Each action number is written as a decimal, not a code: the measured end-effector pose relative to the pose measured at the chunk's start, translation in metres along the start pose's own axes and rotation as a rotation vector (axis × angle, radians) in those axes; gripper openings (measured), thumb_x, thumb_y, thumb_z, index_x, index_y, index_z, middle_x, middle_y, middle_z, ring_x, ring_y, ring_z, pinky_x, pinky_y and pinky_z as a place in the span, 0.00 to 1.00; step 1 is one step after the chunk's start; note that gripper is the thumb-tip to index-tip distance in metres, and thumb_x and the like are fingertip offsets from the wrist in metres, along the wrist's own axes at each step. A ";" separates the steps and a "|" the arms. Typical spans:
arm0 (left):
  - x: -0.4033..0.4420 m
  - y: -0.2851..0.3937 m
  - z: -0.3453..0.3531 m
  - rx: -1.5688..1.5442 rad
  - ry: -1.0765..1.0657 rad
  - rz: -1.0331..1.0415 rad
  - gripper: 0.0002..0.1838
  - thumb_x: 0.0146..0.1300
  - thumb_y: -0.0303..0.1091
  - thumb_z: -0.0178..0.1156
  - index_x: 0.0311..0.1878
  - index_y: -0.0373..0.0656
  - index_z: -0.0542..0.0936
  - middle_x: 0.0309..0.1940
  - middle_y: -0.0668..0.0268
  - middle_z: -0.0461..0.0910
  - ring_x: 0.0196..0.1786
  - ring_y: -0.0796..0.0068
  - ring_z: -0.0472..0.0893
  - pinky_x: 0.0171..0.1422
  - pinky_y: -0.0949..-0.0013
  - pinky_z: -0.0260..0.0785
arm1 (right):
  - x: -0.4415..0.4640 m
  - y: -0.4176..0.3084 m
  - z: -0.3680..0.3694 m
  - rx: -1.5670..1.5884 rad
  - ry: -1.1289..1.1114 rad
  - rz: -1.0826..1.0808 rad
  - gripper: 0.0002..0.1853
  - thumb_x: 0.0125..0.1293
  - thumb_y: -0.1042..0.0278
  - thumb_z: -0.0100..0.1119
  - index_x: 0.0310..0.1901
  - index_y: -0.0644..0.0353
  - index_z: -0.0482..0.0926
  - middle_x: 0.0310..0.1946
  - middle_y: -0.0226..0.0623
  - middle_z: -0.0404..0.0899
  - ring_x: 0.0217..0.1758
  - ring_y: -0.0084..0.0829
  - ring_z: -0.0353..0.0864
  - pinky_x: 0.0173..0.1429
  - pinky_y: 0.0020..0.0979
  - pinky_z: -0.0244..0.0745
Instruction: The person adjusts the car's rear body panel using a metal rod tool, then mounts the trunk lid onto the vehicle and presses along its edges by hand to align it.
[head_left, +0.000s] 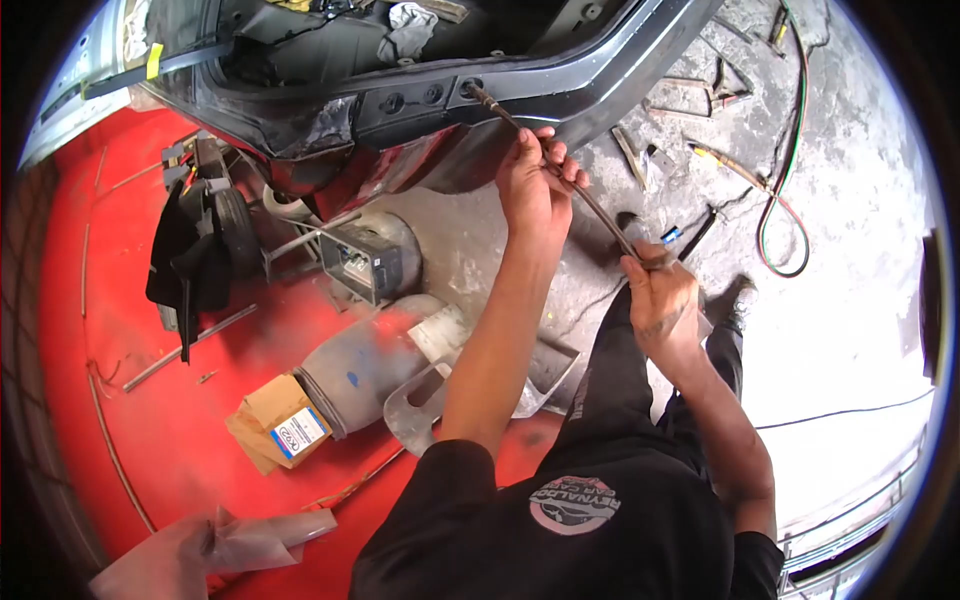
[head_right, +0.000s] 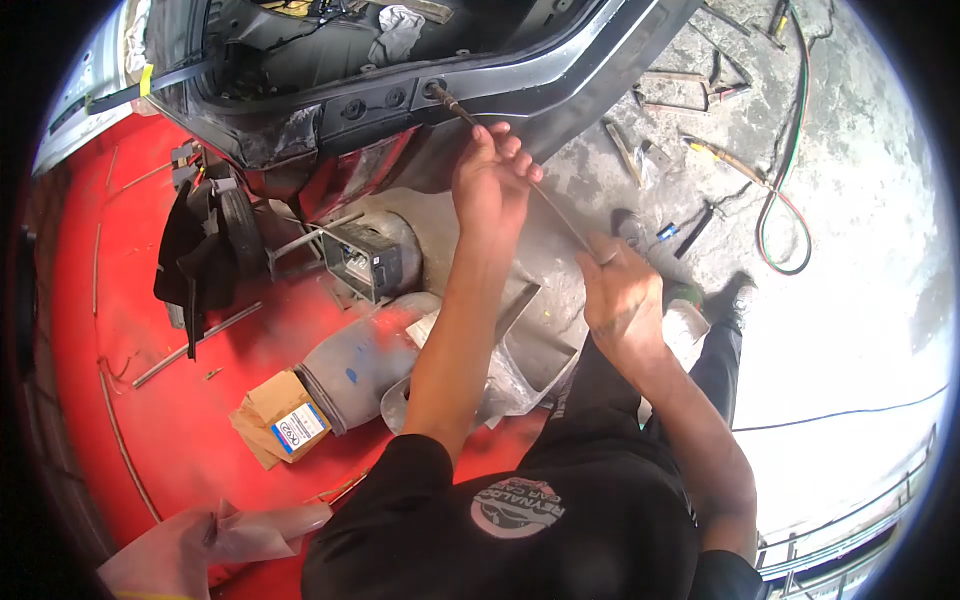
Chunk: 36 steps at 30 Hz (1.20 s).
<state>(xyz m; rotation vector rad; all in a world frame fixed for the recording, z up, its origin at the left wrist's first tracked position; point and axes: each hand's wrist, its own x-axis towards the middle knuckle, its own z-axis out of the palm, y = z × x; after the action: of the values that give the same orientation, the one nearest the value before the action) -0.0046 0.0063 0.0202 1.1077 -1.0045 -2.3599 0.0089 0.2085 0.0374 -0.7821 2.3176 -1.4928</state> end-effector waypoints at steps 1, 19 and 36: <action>0.001 -0.002 0.001 -0.050 0.029 0.002 0.15 0.77 0.47 0.50 0.44 0.44 0.74 0.25 0.69 0.69 0.23 0.73 0.67 0.25 0.65 0.64 | -0.001 0.000 0.000 0.188 -0.040 0.180 0.08 0.63 0.78 0.57 0.43 0.71 0.79 0.34 0.44 0.80 0.30 0.39 0.80 0.35 0.36 0.77; 0.023 -0.022 -0.001 -0.204 0.013 0.032 0.13 0.77 0.46 0.49 0.44 0.47 0.72 0.25 0.73 0.64 0.22 0.80 0.60 0.24 0.74 0.54 | 0.006 0.050 0.001 0.201 -0.075 0.056 0.07 0.61 0.78 0.58 0.40 0.67 0.83 0.41 0.47 0.82 0.41 0.49 0.81 0.46 0.43 0.78; 0.052 0.026 -0.027 0.946 0.084 0.543 0.35 0.72 0.25 0.50 0.77 0.34 0.46 0.43 0.45 0.82 0.35 0.57 0.86 0.39 0.60 0.86 | 0.027 0.153 0.056 0.416 -0.007 0.056 0.11 0.67 0.74 0.60 0.49 0.68 0.80 0.40 0.49 0.81 0.43 0.49 0.81 0.49 0.39 0.76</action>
<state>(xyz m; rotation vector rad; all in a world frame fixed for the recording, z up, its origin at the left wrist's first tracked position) -0.0170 -0.0532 -0.0001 0.9860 -2.1527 -1.3718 -0.0295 0.1998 -0.1230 -0.5993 1.9043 -1.8524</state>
